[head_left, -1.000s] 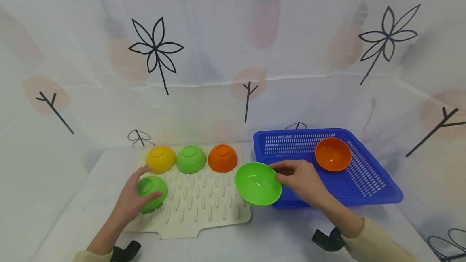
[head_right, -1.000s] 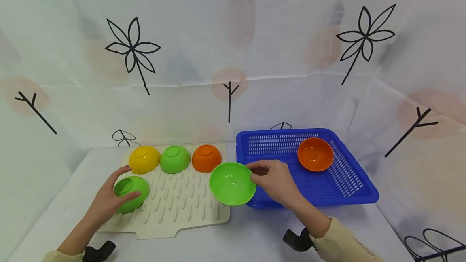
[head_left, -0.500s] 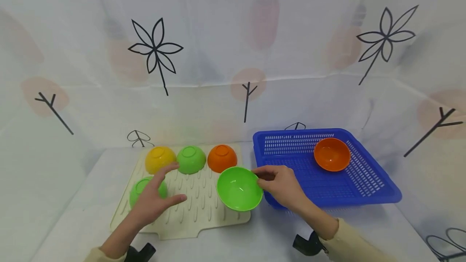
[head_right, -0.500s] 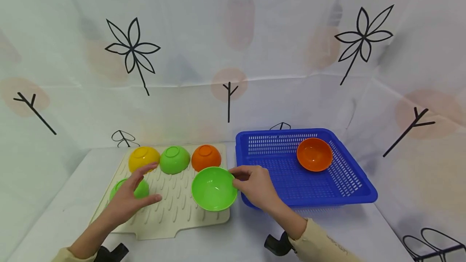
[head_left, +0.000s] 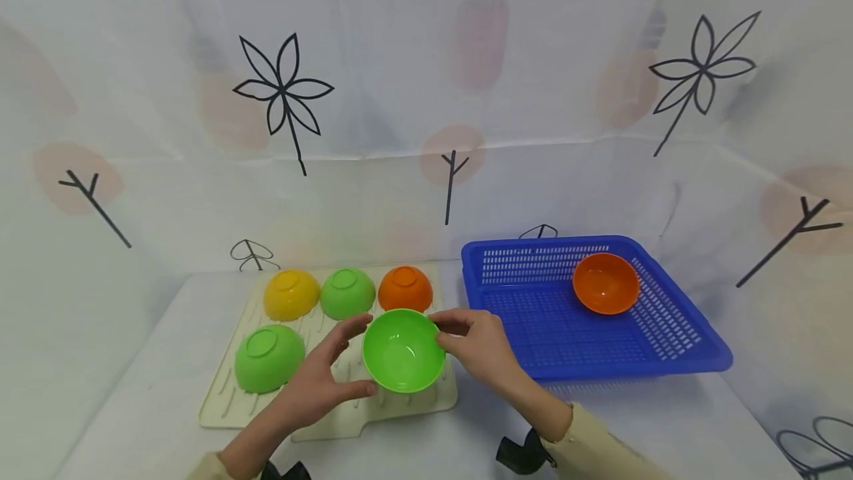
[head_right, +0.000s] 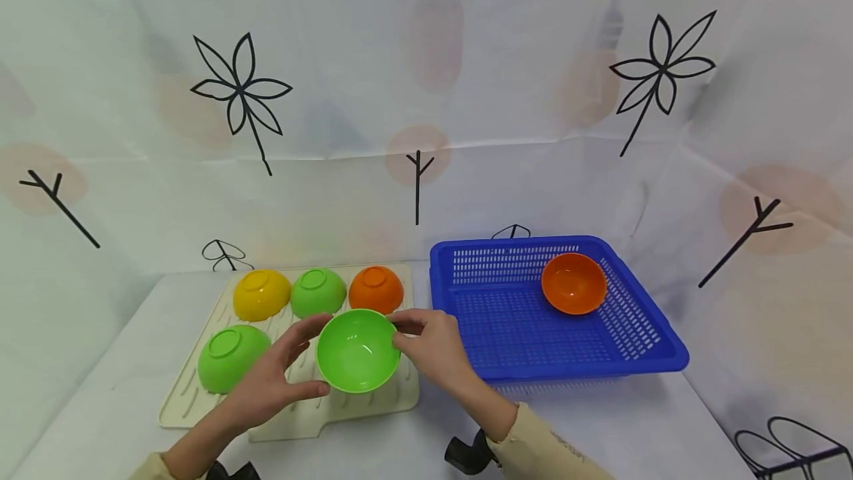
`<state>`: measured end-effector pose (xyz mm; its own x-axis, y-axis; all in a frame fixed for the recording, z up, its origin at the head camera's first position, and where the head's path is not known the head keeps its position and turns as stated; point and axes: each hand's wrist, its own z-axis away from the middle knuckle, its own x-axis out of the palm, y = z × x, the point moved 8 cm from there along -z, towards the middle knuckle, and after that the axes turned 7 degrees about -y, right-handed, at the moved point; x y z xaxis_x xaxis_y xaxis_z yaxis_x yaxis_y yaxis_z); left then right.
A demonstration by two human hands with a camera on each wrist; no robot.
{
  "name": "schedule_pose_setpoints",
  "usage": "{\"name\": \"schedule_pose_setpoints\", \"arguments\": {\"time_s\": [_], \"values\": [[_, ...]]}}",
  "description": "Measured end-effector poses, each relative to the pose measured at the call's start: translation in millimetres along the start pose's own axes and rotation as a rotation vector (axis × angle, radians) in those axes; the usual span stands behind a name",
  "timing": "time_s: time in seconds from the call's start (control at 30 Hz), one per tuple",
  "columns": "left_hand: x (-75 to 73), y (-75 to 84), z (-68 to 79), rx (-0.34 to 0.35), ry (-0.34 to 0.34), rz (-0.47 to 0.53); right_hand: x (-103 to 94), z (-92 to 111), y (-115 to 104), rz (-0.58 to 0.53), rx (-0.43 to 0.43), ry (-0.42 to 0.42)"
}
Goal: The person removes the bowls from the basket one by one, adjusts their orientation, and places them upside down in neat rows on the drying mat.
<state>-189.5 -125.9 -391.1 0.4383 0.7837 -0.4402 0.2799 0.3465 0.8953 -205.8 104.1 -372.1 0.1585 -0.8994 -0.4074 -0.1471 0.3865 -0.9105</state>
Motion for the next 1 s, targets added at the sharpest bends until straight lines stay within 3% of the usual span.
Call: {"name": "schedule_pose_setpoints", "arguments": {"time_s": [0.23, 0.7, 0.87, 1.0], "values": [[14.3, -1.2, -4.4, 0.035, -0.047, 0.082, 0.7, 0, 0, 0.033, -0.015, 0.023], [19.8, -0.4, -8.0, 0.028, -0.015, 0.109, 0.3, 1, 2, 0.033, -0.057, 0.033], [18.0, 4.9, -10.0, 0.053, -0.014, 0.084, 2.3, 0, 2, 0.04, -0.045, 0.0], [15.6, 9.5, -10.1, 0.114, -0.015, 0.045, 7.2, -2, 0, 0.099, -0.05, -0.067]]}}
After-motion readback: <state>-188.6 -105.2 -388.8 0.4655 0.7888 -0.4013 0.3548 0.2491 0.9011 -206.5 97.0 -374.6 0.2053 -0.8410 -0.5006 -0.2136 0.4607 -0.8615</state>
